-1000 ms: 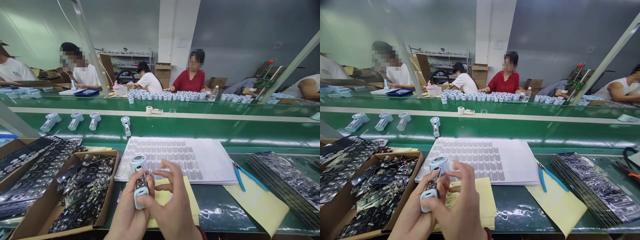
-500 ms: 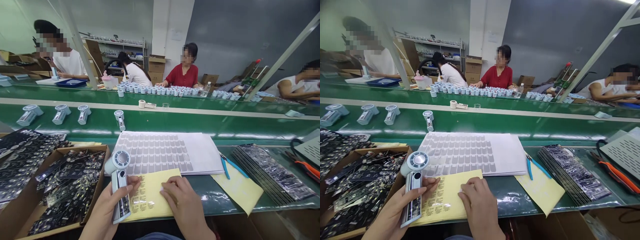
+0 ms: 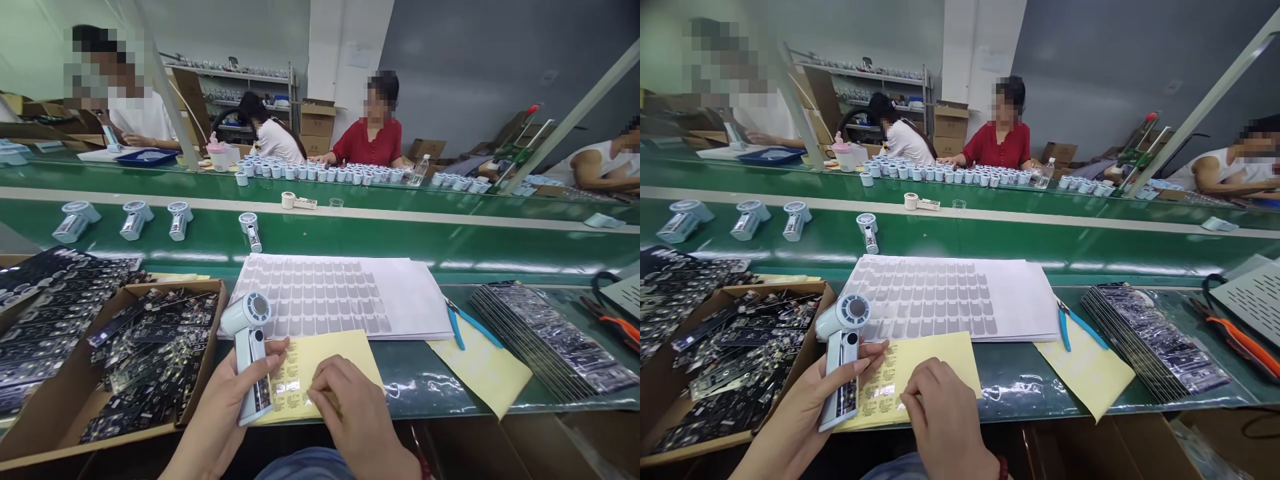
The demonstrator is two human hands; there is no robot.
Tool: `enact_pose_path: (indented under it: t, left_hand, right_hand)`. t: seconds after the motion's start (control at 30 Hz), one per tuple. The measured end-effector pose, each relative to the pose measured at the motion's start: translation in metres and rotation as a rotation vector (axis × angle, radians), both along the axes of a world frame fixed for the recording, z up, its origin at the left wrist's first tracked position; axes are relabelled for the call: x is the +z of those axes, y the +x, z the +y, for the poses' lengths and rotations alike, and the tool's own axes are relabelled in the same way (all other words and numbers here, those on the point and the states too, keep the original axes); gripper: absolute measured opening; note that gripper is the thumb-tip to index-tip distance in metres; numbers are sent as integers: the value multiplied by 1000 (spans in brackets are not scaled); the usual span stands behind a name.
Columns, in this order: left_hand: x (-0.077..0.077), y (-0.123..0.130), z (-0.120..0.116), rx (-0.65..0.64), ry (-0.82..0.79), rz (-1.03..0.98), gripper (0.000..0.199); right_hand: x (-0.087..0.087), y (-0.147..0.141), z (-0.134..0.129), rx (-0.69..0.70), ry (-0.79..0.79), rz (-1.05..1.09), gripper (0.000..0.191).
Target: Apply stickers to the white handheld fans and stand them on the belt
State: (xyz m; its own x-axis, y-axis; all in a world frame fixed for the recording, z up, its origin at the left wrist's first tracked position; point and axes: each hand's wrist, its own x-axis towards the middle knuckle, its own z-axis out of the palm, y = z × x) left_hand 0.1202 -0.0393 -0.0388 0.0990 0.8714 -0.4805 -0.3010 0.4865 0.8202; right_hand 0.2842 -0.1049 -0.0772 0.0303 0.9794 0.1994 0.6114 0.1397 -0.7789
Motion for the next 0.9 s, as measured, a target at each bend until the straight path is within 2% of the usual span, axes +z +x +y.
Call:
enact_pose_path:
  t: [0.13, 0.2, 0.27, 0.4, 0.47, 0.53, 0.63, 0.7, 0.77, 0.9]
  left_hand:
    - [5, 5, -1, 44, -3, 11, 26]
    - [7, 7, -2, 79, -8, 20, 24]
    - [7, 9, -3, 101, 3, 22, 24]
    - [8, 11, -4, 114, 1, 5, 35]
    - [8, 11, -4, 125, -18, -15, 37]
    - [8, 11, -3, 137, -56, -36, 34]
    - [8, 9, -1, 142, -140, -42, 23]
    - [9, 8, 1, 138, -185, -36, 26]
    - [11, 8, 2, 139, -199, -31, 31]
    - [12, 9, 2, 135, -178, -26, 31]
  right_hand:
    - [23, 13, 1, 85, -244, 420, 13]
    - [30, 17, 1, 75, -261, 470, 14]
    - [28, 15, 2, 46, -218, 376, 12]
    - [6, 3, 3, 7, -36, -29, 14]
    - [0, 1, 3, 2, 42, -156, 16]
    - [4, 3, 2, 16, 4, -99, 17]
    - [19, 11, 3, 46, -158, 168, 17]
    - [26, 13, 3, 50, -192, 255, 16]
    - [23, 9, 4, 36, -162, 202, 14]
    - [5, -1, 5, 18, 7, -104, 16]
